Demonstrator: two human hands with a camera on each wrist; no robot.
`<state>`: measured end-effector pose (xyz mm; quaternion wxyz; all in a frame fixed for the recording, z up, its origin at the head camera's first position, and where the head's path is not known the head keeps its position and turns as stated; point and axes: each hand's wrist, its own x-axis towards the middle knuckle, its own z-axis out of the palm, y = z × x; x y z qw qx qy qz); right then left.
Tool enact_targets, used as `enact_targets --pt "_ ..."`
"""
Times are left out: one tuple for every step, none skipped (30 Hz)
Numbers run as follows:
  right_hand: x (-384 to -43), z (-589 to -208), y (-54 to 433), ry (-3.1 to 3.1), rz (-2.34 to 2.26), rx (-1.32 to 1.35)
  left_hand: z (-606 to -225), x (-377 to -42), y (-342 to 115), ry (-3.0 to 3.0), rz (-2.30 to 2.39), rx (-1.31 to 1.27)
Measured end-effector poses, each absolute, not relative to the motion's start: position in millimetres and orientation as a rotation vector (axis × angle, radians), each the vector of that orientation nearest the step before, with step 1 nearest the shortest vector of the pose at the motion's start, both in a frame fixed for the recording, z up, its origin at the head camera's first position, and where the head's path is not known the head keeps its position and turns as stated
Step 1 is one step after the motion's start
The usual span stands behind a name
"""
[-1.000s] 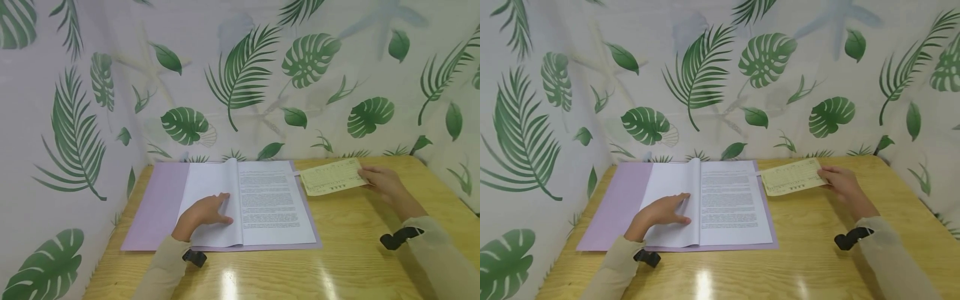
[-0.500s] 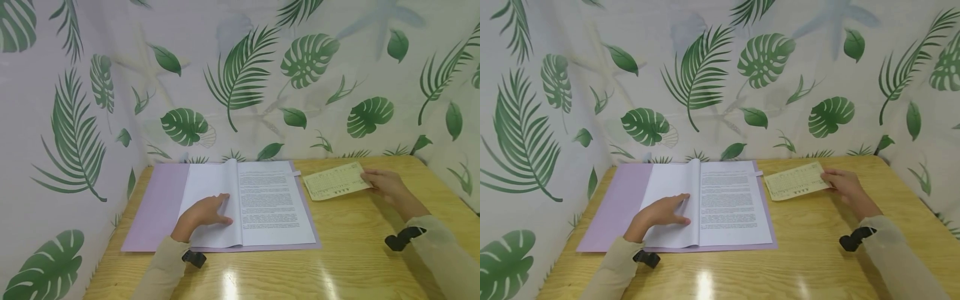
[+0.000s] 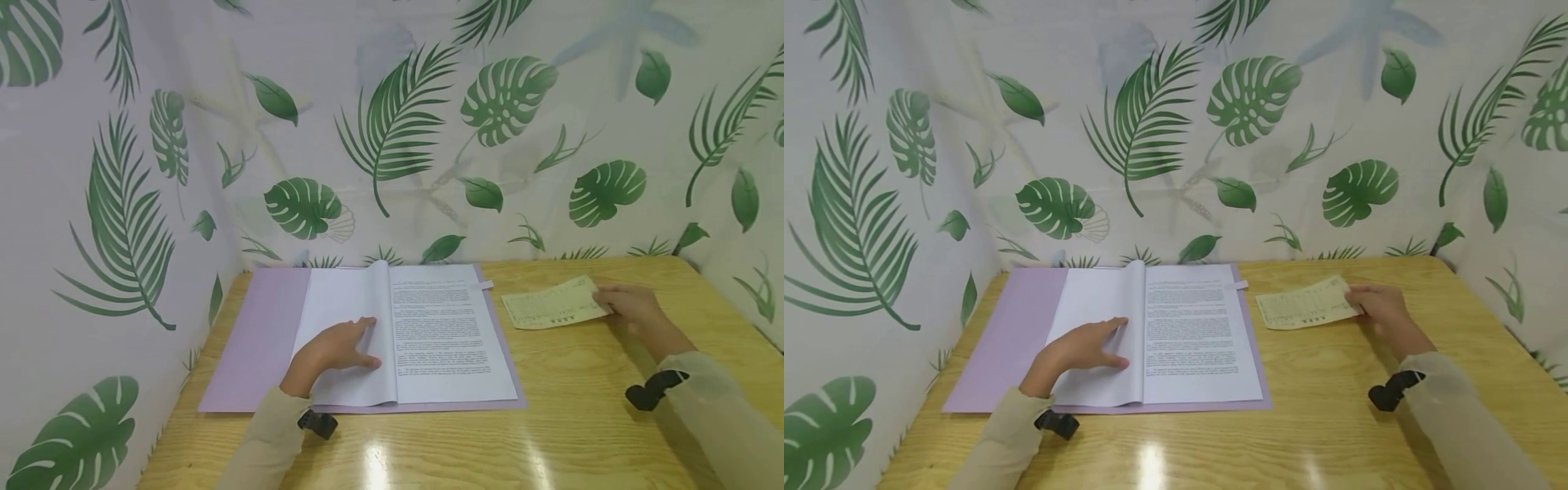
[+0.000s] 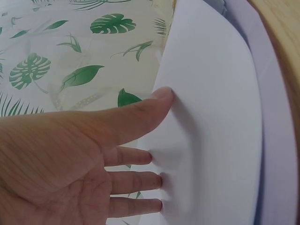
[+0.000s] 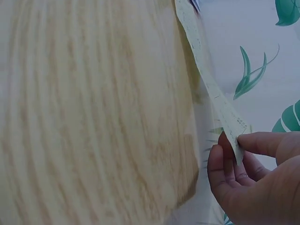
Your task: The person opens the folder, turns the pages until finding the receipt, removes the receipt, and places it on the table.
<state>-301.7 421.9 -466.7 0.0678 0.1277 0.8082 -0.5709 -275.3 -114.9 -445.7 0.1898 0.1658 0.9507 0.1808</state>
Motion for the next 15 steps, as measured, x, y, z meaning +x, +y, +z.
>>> enact_targets --pt "-301.8 -467.4 421.2 2.470 -1.684 0.401 -445.7 -275.2 -114.9 2.672 0.509 0.463" --pt "-301.9 -468.2 420.5 2.503 -1.648 0.422 -445.9 -275.0 -114.8 2.672 0.509 0.462" --pt "-301.7 -468.6 419.6 2.528 -1.625 0.438 -446.1 -274.9 -114.8 2.674 0.510 0.461" --pt "-301.7 -469.2 418.9 2.548 -1.600 0.453 -446.4 -274.9 -114.8 2.674 0.511 0.461" --pt "-301.5 -469.8 418.5 2.569 -1.574 0.472 -446.8 -275.0 -114.9 2.674 0.512 0.460" --pt "-301.3 -470.0 418.0 2.579 -1.563 0.488 -447.1 -275.1 -115.0 2.674 0.514 0.457" --pt "-301.1 -470.5 417.6 2.582 -1.565 0.501 -447.3 -275.2 -115.1 2.674 0.515 0.456" --pt "-300.8 -470.7 417.5 2.588 -1.557 0.509 -447.6 -275.3 -115.2 2.673 0.518 0.454" --pt "-300.4 -470.9 417.7 2.596 -1.548 0.519 -447.6 -275.3 -115.2 2.672 0.519 0.451" --pt "-300.3 -471.3 418.1 2.607 -1.532 0.529 -447.4 -275.3 -115.1 2.671 0.521 0.448" --pt "-299.8 -471.2 418.4 2.611 -1.525 0.533 -447.0 -275.1 -115.0 2.670 0.522 0.447" --pt "-299.4 -471.1 418.9 2.614 -1.518 0.535 -446.7 -275.1 -114.7 2.671 0.520 0.449" --pt "-299.1 -471.1 419.3 2.619 -1.506 0.543 -446.4 -275.0 -114.6 2.672 0.519 0.452" --pt "-298.9 -471.2 419.9 2.626 -1.489 0.553 -446.2 -275.0 -114.5 2.672 0.518 0.452" --pt "-298.7 -471.3 420.2 2.629 -1.476 0.565 -446.1 -274.9 -114.5 2.672 0.518 0.452"
